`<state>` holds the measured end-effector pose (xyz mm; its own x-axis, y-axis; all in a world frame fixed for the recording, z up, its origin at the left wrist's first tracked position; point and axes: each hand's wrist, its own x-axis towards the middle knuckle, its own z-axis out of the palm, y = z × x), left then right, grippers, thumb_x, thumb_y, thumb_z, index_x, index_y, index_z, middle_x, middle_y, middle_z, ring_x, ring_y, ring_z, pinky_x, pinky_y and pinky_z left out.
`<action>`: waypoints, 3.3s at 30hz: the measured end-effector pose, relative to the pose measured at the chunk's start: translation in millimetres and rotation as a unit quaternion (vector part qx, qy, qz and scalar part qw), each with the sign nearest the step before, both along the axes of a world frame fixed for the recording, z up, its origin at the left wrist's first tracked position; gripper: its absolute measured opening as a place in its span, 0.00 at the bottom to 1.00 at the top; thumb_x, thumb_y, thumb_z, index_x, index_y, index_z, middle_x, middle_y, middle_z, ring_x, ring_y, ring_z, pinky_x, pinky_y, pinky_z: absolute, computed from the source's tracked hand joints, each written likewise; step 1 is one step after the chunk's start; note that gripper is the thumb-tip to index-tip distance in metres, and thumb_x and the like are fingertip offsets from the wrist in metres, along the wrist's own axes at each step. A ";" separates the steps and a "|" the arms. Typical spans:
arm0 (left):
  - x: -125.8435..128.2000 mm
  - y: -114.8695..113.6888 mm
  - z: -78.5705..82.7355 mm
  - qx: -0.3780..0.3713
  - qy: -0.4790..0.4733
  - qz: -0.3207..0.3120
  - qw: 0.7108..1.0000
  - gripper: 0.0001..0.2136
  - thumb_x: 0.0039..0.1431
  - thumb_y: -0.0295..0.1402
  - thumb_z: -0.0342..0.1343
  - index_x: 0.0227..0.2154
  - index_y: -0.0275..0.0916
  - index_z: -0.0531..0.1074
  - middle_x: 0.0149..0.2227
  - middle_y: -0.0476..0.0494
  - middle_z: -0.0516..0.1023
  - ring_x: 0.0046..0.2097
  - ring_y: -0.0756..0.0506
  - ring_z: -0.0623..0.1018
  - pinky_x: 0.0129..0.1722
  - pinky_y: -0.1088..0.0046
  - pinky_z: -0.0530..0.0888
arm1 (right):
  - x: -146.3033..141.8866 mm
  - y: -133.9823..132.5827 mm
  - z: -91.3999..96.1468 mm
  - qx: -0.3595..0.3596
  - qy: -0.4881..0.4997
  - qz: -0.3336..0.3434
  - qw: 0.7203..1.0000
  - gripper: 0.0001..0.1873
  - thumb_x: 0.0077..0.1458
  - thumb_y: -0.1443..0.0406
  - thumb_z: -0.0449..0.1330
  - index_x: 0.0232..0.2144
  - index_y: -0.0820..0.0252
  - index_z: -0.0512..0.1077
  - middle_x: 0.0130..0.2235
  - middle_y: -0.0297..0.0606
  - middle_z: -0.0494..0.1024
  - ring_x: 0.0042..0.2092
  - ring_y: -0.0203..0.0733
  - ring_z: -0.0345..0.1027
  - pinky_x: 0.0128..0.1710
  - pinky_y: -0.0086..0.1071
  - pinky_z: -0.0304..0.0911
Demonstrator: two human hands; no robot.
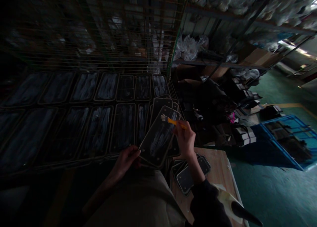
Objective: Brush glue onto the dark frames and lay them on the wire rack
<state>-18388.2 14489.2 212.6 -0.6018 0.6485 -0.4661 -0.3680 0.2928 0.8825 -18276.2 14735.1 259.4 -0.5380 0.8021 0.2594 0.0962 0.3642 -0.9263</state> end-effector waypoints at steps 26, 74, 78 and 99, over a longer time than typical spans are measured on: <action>-4.1 -2.6 -8.1 -0.001 0.055 -0.019 0.998 0.16 0.54 0.47 0.57 0.34 0.37 0.68 0.20 0.50 0.74 0.20 0.47 0.75 0.18 0.75 0.71 | -13.8 -4.1 -2.0 -0.150 0.047 0.011 0.987 0.15 0.57 0.52 0.59 0.36 0.56 0.67 0.22 0.29 0.73 0.22 0.38 0.69 0.21 0.30 0.67; 20.5 10.3 -5.9 -0.001 0.001 0.082 0.997 0.17 0.55 0.46 0.57 0.37 0.35 0.69 0.19 0.49 0.75 0.22 0.48 0.75 0.22 0.75 0.72 | 51.1 -13.6 -8.0 0.241 -0.132 0.217 0.937 0.11 0.65 0.66 0.51 0.47 0.56 0.70 0.37 0.38 0.78 0.34 0.36 0.74 0.34 0.27 0.68; 21.3 12.1 -6.4 -0.010 -0.003 0.096 0.995 0.16 0.55 0.45 0.57 0.36 0.35 0.67 0.18 0.50 0.75 0.21 0.47 0.76 0.21 0.74 0.72 | 90.8 -43.7 3.1 0.157 -0.135 0.270 0.940 0.11 0.64 0.68 0.52 0.47 0.55 0.69 0.35 0.36 0.78 0.33 0.34 0.74 0.31 0.25 0.67; 10.9 12.4 2.2 -0.001 0.019 0.080 0.997 0.18 0.51 0.44 0.60 0.37 0.34 0.69 0.20 0.51 0.74 0.19 0.50 0.73 0.18 0.76 0.69 | 81.5 10.7 -38.1 -0.292 -0.072 0.240 0.923 0.15 0.58 0.54 0.59 0.39 0.60 0.67 0.22 0.27 0.69 0.22 0.32 0.62 0.22 0.26 0.59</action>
<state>-18377.4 14501.6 214.8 -0.7141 0.5422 -0.4428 -0.3766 0.2357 0.8959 -18194.7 14745.8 221.3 -0.8625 0.4433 -0.2441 0.1912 -0.1612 -0.9682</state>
